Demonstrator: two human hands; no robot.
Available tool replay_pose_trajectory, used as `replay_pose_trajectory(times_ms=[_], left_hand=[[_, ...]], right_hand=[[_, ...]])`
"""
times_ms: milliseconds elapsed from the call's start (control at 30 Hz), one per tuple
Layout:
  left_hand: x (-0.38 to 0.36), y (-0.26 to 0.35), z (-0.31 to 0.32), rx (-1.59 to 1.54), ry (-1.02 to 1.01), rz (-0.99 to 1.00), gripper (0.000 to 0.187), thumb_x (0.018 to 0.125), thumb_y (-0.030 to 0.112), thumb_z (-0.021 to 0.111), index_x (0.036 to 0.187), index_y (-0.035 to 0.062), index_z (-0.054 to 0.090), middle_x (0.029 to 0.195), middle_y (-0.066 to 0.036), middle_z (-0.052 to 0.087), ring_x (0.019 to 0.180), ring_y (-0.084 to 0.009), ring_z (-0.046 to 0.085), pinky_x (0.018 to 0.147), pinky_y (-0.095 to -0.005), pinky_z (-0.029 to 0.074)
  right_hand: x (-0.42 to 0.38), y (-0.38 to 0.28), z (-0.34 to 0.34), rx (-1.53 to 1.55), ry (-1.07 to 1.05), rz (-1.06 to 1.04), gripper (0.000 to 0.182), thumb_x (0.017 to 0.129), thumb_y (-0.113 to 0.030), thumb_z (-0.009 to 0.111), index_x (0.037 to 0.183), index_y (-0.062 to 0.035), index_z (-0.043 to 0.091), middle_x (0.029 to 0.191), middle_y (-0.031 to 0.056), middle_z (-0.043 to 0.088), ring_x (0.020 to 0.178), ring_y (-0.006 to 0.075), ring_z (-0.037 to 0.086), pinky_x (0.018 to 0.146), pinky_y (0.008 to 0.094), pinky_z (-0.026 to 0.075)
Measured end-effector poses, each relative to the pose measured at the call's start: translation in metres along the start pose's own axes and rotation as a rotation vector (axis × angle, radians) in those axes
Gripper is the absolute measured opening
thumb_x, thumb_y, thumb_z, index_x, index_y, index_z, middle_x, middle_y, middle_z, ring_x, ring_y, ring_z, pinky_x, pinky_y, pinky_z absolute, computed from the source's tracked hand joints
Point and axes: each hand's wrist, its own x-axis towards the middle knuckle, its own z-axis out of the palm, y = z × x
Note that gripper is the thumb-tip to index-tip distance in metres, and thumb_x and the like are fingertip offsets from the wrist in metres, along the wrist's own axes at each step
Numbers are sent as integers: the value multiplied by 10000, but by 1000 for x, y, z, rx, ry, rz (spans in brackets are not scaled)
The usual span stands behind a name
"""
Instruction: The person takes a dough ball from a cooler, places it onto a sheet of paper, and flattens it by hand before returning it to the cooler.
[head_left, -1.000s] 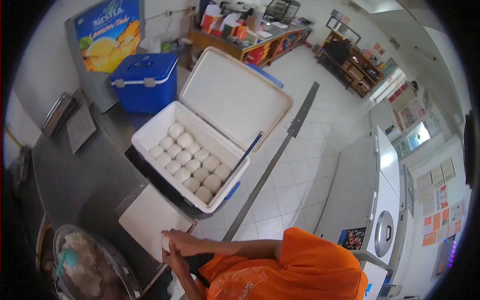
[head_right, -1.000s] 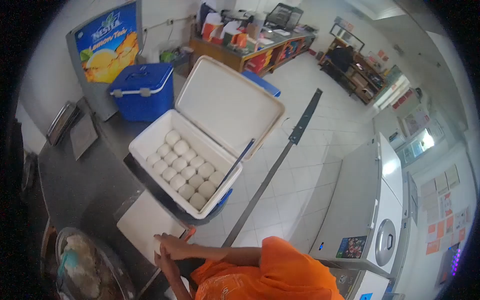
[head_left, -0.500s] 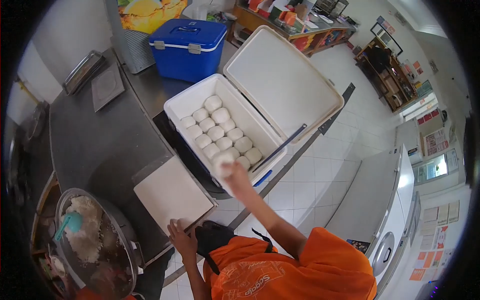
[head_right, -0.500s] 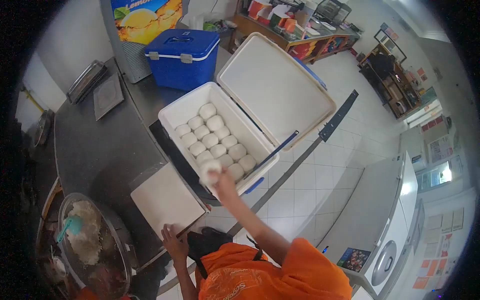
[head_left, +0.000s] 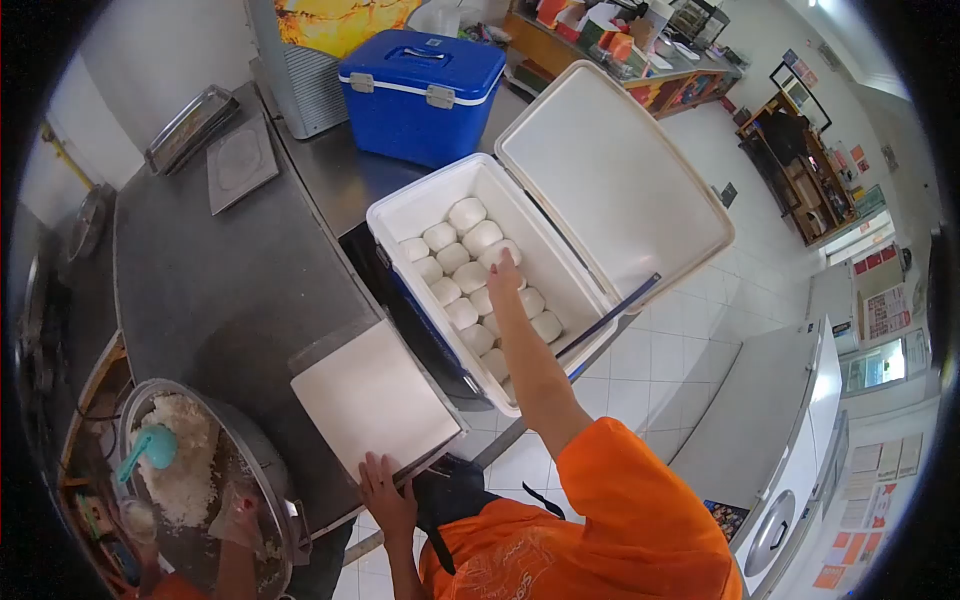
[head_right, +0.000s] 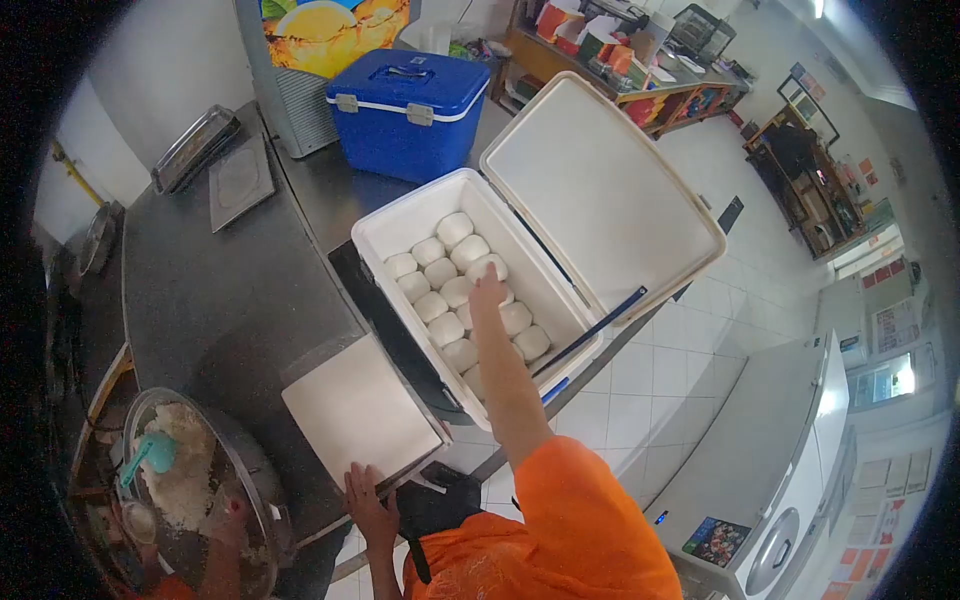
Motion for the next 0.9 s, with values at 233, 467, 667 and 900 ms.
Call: replay_pose_trajectory(times_ms=[233,467,667,900], left_hand=[[2,-2,3,-25,30,5,656,806,176,751,1404,107,488,1566,-194,331,1421,-442,326,1094,-587,323],[1,-24,6,-200,88,67,489,762,147,797,1225,108,644,1455,-135,516,1356,-418,453,1029,-570,423],[8,-20,-1,-118,185,71,146,850,107,727,994,91,706,1301,-83,642,1239,-408,566,974,-546,469],[3,-25,20,-92,291,60,184,852,107,705,1034,96,678,1300,-80,632,1236,-382,563,1001,-505,454]], right_hand=[[-21,-13,2,3,45,44,442,877,-233,756,1186,-26,517,1081,97,579,943,199,568,789,331,523],[-17,-30,-36,-227,-112,113,467,871,-233,747,1223,-23,523,1052,78,509,908,233,548,776,357,540],[-201,-27,-92,-833,-588,-941,177,929,-135,654,1053,-10,639,862,58,636,798,146,605,695,278,519],[-291,5,-180,-1512,-1844,-960,298,810,-157,722,1088,-77,650,1136,130,622,1128,346,561,974,461,455]])
